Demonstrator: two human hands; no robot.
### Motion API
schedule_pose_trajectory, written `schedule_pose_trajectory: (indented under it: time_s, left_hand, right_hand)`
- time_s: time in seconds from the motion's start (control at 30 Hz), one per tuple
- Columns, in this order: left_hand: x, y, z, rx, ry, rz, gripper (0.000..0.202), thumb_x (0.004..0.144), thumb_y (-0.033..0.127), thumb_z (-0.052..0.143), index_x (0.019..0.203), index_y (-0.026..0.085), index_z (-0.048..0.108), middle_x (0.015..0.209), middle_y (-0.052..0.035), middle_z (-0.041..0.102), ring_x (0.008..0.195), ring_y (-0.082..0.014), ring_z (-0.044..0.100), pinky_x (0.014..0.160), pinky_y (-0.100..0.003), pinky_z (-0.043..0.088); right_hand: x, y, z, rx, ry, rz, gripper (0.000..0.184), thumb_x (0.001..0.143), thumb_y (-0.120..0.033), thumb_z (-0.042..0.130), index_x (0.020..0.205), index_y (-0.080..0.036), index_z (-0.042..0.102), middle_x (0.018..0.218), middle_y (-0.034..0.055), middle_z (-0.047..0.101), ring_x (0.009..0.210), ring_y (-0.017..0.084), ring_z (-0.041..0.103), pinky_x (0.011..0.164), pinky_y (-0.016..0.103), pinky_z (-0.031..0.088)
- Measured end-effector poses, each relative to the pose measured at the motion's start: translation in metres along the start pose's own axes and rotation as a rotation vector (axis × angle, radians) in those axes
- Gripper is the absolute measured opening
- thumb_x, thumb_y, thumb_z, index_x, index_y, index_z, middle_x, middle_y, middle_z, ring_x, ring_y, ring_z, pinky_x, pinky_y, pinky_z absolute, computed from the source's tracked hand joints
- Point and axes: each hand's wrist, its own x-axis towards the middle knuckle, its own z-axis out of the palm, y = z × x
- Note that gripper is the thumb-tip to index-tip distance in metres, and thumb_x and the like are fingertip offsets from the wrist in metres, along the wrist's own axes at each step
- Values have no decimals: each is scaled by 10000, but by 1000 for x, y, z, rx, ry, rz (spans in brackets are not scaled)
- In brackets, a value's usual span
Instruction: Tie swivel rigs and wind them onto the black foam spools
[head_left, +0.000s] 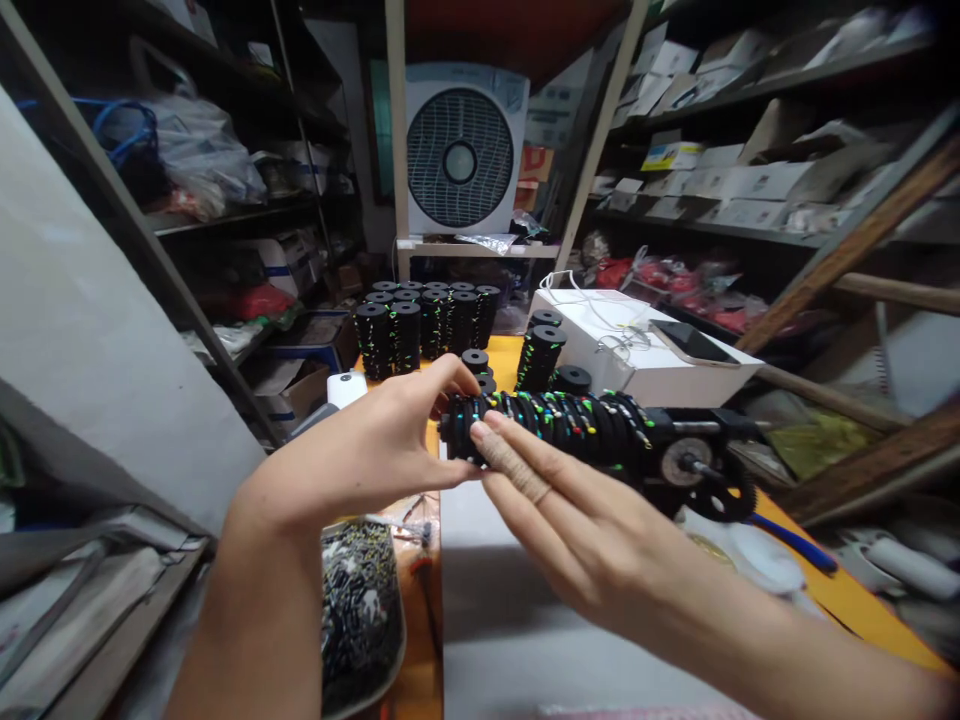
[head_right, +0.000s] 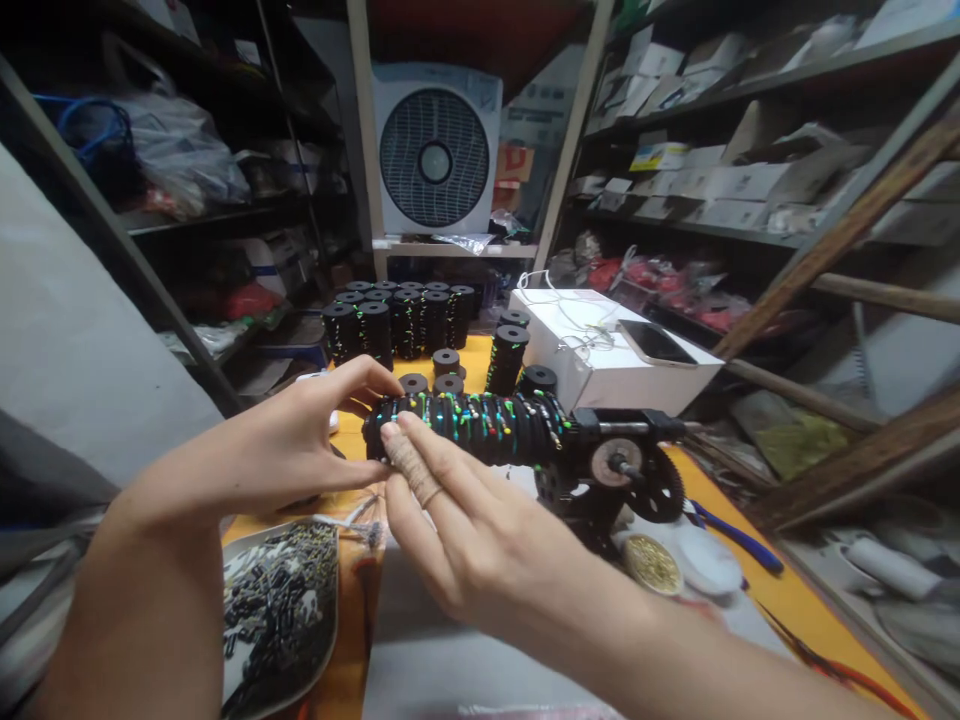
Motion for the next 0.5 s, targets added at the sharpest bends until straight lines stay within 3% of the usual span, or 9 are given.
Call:
schedule_pose_trajectory:
  time_s: [0.07,0.13,0.2,0.27,0.37,0.5]
  left_hand:
    - [0,2,0,12,1,-15,401,767,297,687,1111,257,487,1115,-10,613,1001,-208,589,834,-344,476]
    - [0,6,1,58,-1,-50,486,770,347,695,1192,268,465,1207,-36,591,1073,-233,575,885,-371,474]
    - [2,14,6,134,12,-22,602,763,358,710,1284,279,418,1309,-55,544,1159,-248,538,955,-392,450]
    - [6,25,16,219,52,87,681,749,324,735,1333,275,387,1363,-66,507,1223,-249,494,1011,-395,419]
    - [18,43,38,339,129,268,644,772,283,727,1330,241,408,1369,-89,500,1242,-261,469,1040,-413,399]
    - [34,59,66,454,216,376,479,859,274,631,1290,162,451,1322,-131,542,1192,-287,512,1013,-447,422]
  right_hand:
    - [-21,-12,-2,92,-51,98,426,911,-8,353,1306,-16,514,1397,234,503,1358,369,358,1031,505,480]
    - [-48,-20,-6,215,2,118,418,914,-32,354,1285,-77,541,1368,167,559,1383,325,336,1017,464,501]
    - [-78,-23,-11,271,46,160,362,907,-45,386,1209,-72,583,1246,146,657,1309,275,468,984,399,527]
    - [-106,-22,-16,284,66,379,327,890,-34,438,1172,-97,590,1095,132,710,1086,236,621,892,382,555]
    - [-138,-20,-19,352,-109,708,203,901,-85,496,1016,-190,627,932,80,671,847,214,625,727,377,544]
    - [-158,-25,-10,433,-333,861,160,885,-80,536,823,-203,616,870,57,593,871,224,577,707,363,514]
